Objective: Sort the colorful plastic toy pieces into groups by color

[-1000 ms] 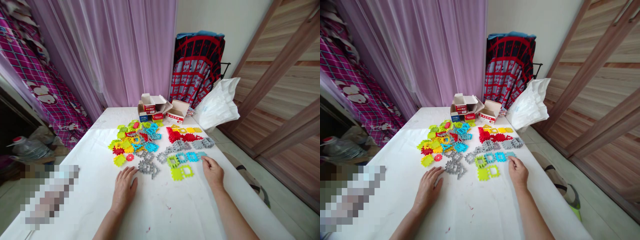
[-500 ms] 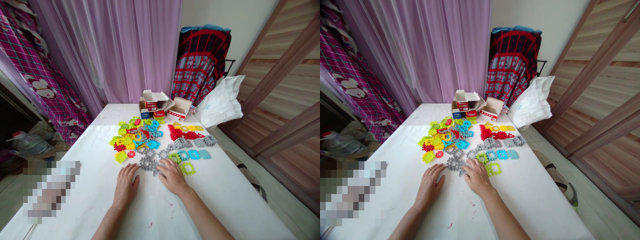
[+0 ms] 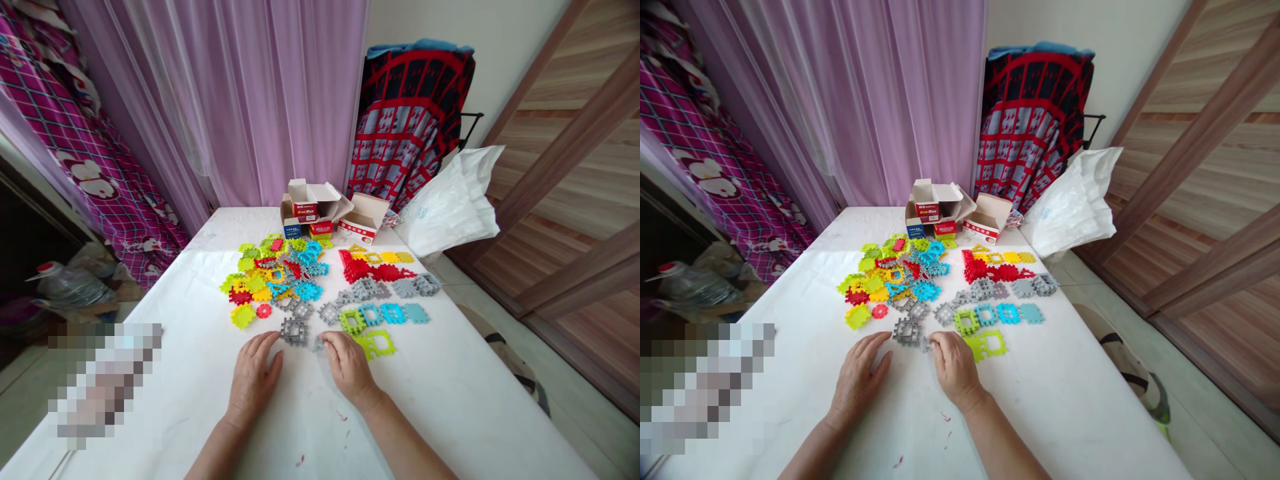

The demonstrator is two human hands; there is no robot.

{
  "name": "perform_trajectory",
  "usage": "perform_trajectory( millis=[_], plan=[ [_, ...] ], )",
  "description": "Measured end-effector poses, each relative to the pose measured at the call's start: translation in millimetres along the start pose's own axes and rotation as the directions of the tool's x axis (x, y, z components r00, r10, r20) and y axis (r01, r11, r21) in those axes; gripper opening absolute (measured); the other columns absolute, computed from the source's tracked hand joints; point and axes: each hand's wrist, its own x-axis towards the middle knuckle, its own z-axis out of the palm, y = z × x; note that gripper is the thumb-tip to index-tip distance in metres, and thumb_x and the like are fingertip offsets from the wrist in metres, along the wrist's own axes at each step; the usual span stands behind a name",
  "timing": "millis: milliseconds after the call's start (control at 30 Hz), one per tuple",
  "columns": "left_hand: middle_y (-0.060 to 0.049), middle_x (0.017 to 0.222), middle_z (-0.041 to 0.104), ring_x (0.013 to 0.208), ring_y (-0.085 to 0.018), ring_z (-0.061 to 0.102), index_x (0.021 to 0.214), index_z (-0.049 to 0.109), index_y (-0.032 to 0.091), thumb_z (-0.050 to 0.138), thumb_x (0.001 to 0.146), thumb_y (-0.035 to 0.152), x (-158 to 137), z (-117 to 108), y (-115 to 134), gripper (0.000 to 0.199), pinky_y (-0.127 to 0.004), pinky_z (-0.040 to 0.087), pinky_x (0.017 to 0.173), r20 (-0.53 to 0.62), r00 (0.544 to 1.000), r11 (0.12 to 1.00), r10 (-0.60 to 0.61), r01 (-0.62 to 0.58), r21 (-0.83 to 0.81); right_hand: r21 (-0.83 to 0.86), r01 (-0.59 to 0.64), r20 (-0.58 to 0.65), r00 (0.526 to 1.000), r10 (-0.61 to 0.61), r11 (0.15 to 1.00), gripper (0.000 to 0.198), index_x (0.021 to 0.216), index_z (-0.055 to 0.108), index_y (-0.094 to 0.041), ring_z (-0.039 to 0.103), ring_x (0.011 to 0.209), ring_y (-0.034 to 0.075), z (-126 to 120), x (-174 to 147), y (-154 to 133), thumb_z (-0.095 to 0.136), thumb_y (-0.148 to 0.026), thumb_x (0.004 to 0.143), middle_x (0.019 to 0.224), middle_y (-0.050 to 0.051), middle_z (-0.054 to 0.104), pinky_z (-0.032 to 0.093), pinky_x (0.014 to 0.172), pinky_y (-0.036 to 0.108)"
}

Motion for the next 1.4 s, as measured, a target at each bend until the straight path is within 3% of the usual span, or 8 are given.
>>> perform_trajectory(
  millis=[133, 267, 367, 600, 767, 967, 1100, 1400],
  plan=[
    [-0.008, 0.099, 0.071, 0.093, -0.023, 0.065, 0.110, 0.063, 0.024, 0.050, 0.090, 0.036, 8.3, -1.9, 17.9, 0.027, -0.040, 0.051, 0.083, 0.011, 1.000, 0.997, -0.005, 0.006, -0.071, 0.090, -0.162, 0.042, 0.986, 0.159, 0.983, 0.024, 0.088, 0.060, -0.021, 0.062, 0.057, 0.012, 1.9, 1.3, -1.1, 0.037, -0.024, 0.095, 0.065, -0.001, 0.066, 0.046, 0.055, 0.020],
    [-0.006, 0.084, 0.072, 0.083, -0.021, 0.066, 0.104, 0.066, 0.023, 0.054, 0.087, 0.039, 15.7, 6.4, 36.8, 0.026, -0.036, 0.051, 0.077, 0.055, 0.998, 0.979, -0.016, 0.026, -0.203, 0.064, -0.073, 0.082, 0.994, 0.068, 0.995, 0.025, 0.087, 0.061, -0.020, 0.063, 0.061, 0.013, 2.4, -0.8, -6.8, 0.038, -0.025, 0.094, 0.067, 0.000, 0.066, 0.046, 0.059, 0.021],
    [-0.002, 0.075, 0.071, 0.071, -0.017, 0.065, 0.096, 0.067, 0.024, 0.056, 0.085, 0.037, 17.8, 14.3, 46.4, 0.021, -0.029, 0.050, 0.069, 0.135, 0.982, 0.925, -0.128, 0.168, -0.341, 0.044, -0.018, 0.085, 0.996, 0.015, 0.999, 0.026, 0.089, 0.062, -0.020, 0.063, 0.064, 0.014, 2.2, -3.1, -9.0, 0.037, -0.024, 0.095, 0.072, 0.002, 0.068, 0.047, 0.062, 0.022],
    [0.002, 0.059, 0.063, 0.050, -0.010, 0.052, 0.071, 0.061, 0.019, 0.066, 0.069, 0.054, 25.5, 10.9, 55.7, 0.035, -0.021, 0.041, 0.050, 0.325, 0.854, 0.559, -0.406, 0.513, -0.652, 0.022, -0.056, -0.005, 0.998, 0.056, 0.998, 0.028, 0.113, 0.056, -0.018, 0.063, 0.070, 0.016, 0.3, -6.0, -9.3, 0.053, -0.032, 0.088, 0.092, 0.007, 0.068, 0.052, 0.067, 0.026],
    [-0.001, 0.069, 0.068, 0.046, -0.008, 0.049, 0.072, 0.056, 0.019, 0.069, 0.062, 0.060, 32.4, 1.7, 61.7, 0.044, -0.019, 0.035, 0.043, 0.479, 0.732, 0.296, -0.484, 0.652, -0.698, -0.064, -0.006, -0.032, 0.999, 0.003, 0.998, 0.028, 0.114, 0.058, -0.020, 0.064, 0.072, 0.017, -1.7, -6.2, -6.1, 0.054, -0.028, 0.088, 0.088, 0.006, 0.069, 0.053, 0.069, 0.029],
    [-0.002, 0.068, 0.067, 0.045, -0.008, 0.048, 0.071, 0.059, 0.018, 0.064, 0.065, 0.061, 34.5, 1.7, 63.6, 0.044, -0.019, 0.032, 0.042, 0.522, 0.738, 0.337, -0.428, 0.666, -0.666, -0.099, 0.009, -0.074, 0.997, -0.016, 0.995, 0.023, 0.108, 0.065, -0.021, 0.067, 0.075, 0.018, -6.8, -6.0, 2.3, 0.051, -0.028, 0.091, 0.092, 0.008, 0.071, 0.055, 0.072, 0.030],
    [0.005, 0.053, 0.053, 0.044, -0.007, 0.044, 0.066, 0.059, 0.018, 0.065, 0.064, 0.060, 52.4, 2.3, 63.1, 0.042, -0.020, 0.033, 0.045, 0.469, 0.759, 0.412, -0.451, 0.644, -0.645, -0.124, -0.014, -0.152, 0.988, -0.005, 0.992, 0.025, 0.111, 0.065, -0.021, 0.067, 0.079, 0.018, -20.6, -1.9, 12.7, 0.054, -0.031, 0.090, 0.099, 0.009, 0.071, 0.056, 0.076, 0.031],
    [0.009, 0.041, 0.038, 0.035, -0.005, 0.031, 0.063, 0.056, 0.018, 0.069, 0.068, 0.052, 139.1, 39.7, 76.1, 0.036, -0.020, 0.019, 0.038, 0.539, 0.672, 0.404, -0.508, 0.739, -0.540, -0.224, -0.277, -0.397, 0.901, 0.172, 0.934, 0.027, 0.091, 0.071, -0.020, 0.067, 0.084, 0.020, -86.9, -13.1, 85.5, 0.048, -0.033, 0.088, 0.092, 0.009, 0.072, 0.055, 0.070, 0.031]
  ],
)
